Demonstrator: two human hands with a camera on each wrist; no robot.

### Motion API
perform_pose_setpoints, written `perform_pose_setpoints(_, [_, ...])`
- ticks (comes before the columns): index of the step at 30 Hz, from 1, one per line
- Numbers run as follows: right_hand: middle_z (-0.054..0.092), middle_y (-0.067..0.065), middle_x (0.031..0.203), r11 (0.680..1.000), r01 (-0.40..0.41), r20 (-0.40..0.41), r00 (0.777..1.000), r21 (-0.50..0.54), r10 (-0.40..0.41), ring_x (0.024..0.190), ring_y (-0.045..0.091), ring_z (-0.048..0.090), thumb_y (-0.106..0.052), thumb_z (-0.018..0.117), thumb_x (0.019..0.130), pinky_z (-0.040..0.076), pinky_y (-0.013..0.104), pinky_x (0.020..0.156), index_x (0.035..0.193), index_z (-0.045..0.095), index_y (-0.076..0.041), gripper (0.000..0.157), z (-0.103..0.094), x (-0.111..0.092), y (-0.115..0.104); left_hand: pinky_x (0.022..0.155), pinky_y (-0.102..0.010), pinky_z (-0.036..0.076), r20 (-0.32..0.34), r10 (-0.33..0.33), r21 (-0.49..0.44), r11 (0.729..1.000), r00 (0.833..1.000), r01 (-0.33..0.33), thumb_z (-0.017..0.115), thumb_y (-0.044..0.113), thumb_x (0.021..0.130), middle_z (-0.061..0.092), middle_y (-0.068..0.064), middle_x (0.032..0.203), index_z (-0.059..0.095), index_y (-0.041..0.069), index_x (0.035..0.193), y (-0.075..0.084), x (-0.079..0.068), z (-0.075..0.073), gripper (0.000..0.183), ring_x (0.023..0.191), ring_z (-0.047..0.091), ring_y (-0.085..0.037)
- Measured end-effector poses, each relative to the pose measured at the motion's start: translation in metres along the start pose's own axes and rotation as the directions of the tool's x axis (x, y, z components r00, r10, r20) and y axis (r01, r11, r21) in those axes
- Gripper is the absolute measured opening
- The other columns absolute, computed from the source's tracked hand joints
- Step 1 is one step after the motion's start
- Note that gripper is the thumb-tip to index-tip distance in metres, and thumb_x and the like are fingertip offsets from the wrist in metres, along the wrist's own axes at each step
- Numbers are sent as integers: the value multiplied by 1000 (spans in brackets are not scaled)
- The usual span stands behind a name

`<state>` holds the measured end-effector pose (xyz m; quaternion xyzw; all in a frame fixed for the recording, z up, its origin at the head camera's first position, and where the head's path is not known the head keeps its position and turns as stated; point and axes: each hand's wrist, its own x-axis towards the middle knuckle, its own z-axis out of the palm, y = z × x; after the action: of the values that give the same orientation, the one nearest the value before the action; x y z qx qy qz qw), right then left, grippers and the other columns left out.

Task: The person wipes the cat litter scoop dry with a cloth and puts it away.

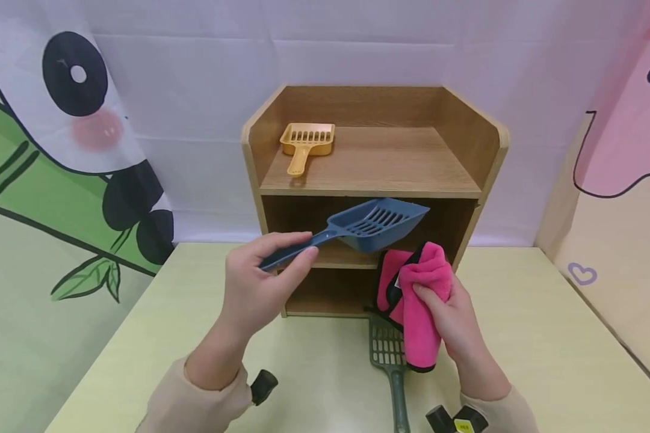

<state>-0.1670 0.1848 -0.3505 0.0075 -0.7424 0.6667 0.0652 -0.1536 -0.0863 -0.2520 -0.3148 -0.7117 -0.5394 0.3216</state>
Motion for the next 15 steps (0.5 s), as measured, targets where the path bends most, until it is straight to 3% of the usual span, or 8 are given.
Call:
perform_pose_setpoints(4, [51, 3, 119, 998, 23, 14, 1000, -65, -22, 101, 10, 58, -18, 59, 93, 55, 25, 78, 125, 43, -10, 36, -4, 0, -1, 55, -17, 51, -9, 96, 51, 994, 995, -95, 73, -7, 73, 71, -15, 83, 71, -5, 97, 10, 10, 0, 24, 64, 62, -11])
perform_pose_setpoints(8, [52, 3, 118, 996, 40, 28, 999, -74, -38, 101, 11, 58, -18, 59, 93, 55, 25, 78, 126, 43, -10, 37, -7, 0, -3, 60, -17, 53, -30, 191, 167, 969, 981, -183, 75, 1, 75, 72, -15, 85, 71, -6, 94, 13, 23, 5, 21, 68, 63, -14])
perform_pose_setpoints(12, [53, 2, 118, 997, 45, 40, 998, -63, -42, 102, 11, 58, -19, 59, 93, 55, 26, 79, 126, 43, -11, 37, -8, -1, -4, 59, -21, 53, -28, 237, 323, 921, 971, -216, 73, 7, 79, 72, -14, 83, 72, -4, 93, 7, 37, 15, 18, 70, 64, -17])
perform_pose_setpoints(15, [53, 2, 118, 997, 46, 44, 998, -64, -43, 102, 12, 58, -20, 59, 93, 55, 26, 79, 127, 43, -11, 38, -9, -2, -4, 59, -26, 53, -15, 232, 412, 888, 973, -205, 71, 9, 81, 71, -14, 82, 72, -4, 93, 2, 46, 24, 17, 70, 64, -19])
